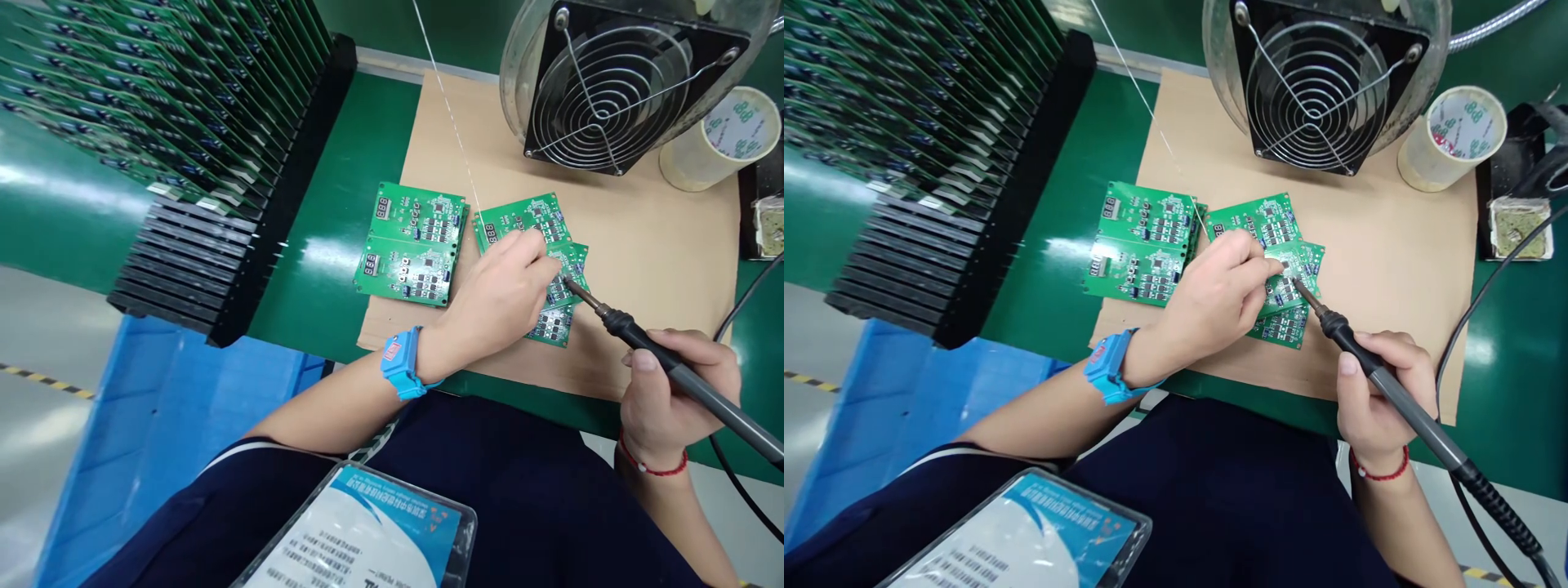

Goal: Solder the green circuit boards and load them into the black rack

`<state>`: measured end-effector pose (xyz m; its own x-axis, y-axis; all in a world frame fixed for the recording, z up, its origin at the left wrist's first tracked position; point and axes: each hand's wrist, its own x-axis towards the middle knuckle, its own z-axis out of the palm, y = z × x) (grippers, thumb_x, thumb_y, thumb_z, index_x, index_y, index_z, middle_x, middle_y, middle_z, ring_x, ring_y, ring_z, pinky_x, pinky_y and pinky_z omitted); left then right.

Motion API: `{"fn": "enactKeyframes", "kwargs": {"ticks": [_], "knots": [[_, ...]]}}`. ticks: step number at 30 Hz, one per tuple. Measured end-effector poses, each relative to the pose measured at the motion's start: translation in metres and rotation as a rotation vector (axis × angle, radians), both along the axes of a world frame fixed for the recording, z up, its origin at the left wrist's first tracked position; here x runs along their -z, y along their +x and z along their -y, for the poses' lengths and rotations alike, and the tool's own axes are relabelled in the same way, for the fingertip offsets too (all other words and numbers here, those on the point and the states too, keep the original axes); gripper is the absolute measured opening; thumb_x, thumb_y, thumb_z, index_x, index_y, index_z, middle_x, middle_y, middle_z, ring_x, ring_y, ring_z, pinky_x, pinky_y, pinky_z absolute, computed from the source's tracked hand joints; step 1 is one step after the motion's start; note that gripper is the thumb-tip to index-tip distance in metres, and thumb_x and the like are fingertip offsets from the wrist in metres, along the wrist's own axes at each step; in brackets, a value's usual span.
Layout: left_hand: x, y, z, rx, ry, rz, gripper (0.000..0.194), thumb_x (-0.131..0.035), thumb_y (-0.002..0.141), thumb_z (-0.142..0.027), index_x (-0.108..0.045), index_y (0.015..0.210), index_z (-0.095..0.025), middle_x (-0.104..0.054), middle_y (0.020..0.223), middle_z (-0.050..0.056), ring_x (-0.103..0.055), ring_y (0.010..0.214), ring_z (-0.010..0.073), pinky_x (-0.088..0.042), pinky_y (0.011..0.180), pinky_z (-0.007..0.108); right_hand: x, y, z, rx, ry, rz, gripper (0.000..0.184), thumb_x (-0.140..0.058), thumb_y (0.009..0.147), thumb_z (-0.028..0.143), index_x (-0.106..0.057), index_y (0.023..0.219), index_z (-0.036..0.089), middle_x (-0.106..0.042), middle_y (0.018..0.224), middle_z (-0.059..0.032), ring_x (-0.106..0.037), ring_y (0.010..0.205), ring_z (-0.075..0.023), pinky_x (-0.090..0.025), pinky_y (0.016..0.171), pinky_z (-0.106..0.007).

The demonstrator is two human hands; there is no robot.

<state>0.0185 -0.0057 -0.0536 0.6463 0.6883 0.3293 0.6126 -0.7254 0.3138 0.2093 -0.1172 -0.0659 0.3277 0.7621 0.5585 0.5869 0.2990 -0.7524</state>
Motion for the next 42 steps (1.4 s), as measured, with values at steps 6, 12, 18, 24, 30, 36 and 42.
{"fn": "enactKeyframes", "kwargs": {"ticks": [6, 12, 18, 24, 30, 36, 42], "knots": [[-0.002, -0.003, 0.002, 0.002, 0.022, 0.027, 0.028, -0.038, 0.096, -0.002, -0.062, 0.091, -0.017, -0.062, 0.094, 0.009, -0.056, 0.088, 0.0214, -0.052, 0.079, 0.034, 0.001, 0.004, 0.002, -0.015, 0.052, -0.027, 0.020, -0.075, 0.079, 0.022, -0.072, 0.099, 0.021, -0.067, 0.076, 0.0016, -0.064, 0.062, -0.0154, -0.048, 0.056, -0.030], [0.001, 0.002, 0.003, 0.008, 0.048, -0.019, 0.029, -0.038, 0.098, -0.004, -0.063, 0.090, -0.017, -0.063, 0.093, 0.008, -0.057, 0.088, 0.0214, -0.052, 0.081, 0.034, 0.001, 0.003, -0.001, -0.024, 0.077, -0.015, 0.020, -0.074, 0.079, 0.019, -0.072, 0.099, 0.020, -0.065, 0.073, 0.0022, -0.062, 0.060, -0.0139, -0.048, 0.055, -0.029], [0.002, 0.005, 0.004, 0.019, 0.048, -0.054, 0.031, -0.036, 0.101, -0.007, -0.064, 0.090, -0.017, -0.063, 0.093, 0.008, -0.056, 0.086, 0.0217, -0.051, 0.078, 0.035, 0.002, 0.004, -0.002, -0.044, 0.089, -0.011, 0.023, -0.074, 0.079, 0.017, -0.072, 0.102, 0.020, -0.064, 0.073, 0.0021, -0.061, 0.060, -0.0134, -0.048, 0.055, -0.028], [0.004, 0.005, 0.002, 0.000, 0.027, -0.046, 0.033, -0.035, 0.101, -0.007, -0.063, 0.089, -0.018, -0.062, 0.094, 0.008, -0.054, 0.085, 0.0221, -0.050, 0.078, 0.037, 0.002, 0.002, 0.000, -0.054, 0.091, -0.017, 0.023, -0.073, 0.080, 0.016, -0.072, 0.103, 0.020, -0.066, 0.076, 0.0014, -0.061, 0.061, -0.0133, -0.048, 0.055, -0.028], [0.001, 0.007, 0.006, 0.045, 0.003, -0.097, 0.037, -0.031, 0.103, -0.008, -0.065, 0.092, -0.016, -0.063, 0.096, 0.009, -0.055, 0.086, 0.0211, -0.048, 0.078, 0.034, 0.002, 0.002, 0.002, -0.052, 0.063, -0.036, 0.023, -0.073, 0.082, 0.016, -0.072, 0.104, 0.020, -0.065, 0.075, 0.0022, -0.061, 0.062, -0.0125, -0.048, 0.058, -0.029], [0.000, 0.004, 0.009, 0.018, 0.076, -0.028, 0.037, -0.032, 0.101, -0.005, -0.063, 0.118, -0.015, -0.066, 0.093, 0.006, -0.058, 0.090, 0.0218, -0.047, 0.080, 0.035, 0.004, 0.002, 0.004, -0.031, 0.093, -0.079, 0.018, -0.074, 0.082, 0.020, -0.073, 0.101, 0.019, -0.065, 0.076, 0.0021, -0.062, 0.062, -0.0134, -0.047, 0.055, -0.029], [0.005, 0.008, 0.010, 0.033, 0.088, -0.006, 0.036, -0.032, 0.102, -0.006, -0.061, 0.121, -0.013, -0.068, 0.094, 0.006, -0.057, 0.091, 0.0216, -0.046, 0.083, 0.035, 0.002, 0.001, 0.005, -0.040, 0.083, -0.104, 0.015, -0.074, 0.082, 0.019, -0.072, 0.097, 0.019, -0.064, 0.074, 0.0023, -0.060, 0.062, -0.0121, -0.045, 0.055, -0.028]]}}
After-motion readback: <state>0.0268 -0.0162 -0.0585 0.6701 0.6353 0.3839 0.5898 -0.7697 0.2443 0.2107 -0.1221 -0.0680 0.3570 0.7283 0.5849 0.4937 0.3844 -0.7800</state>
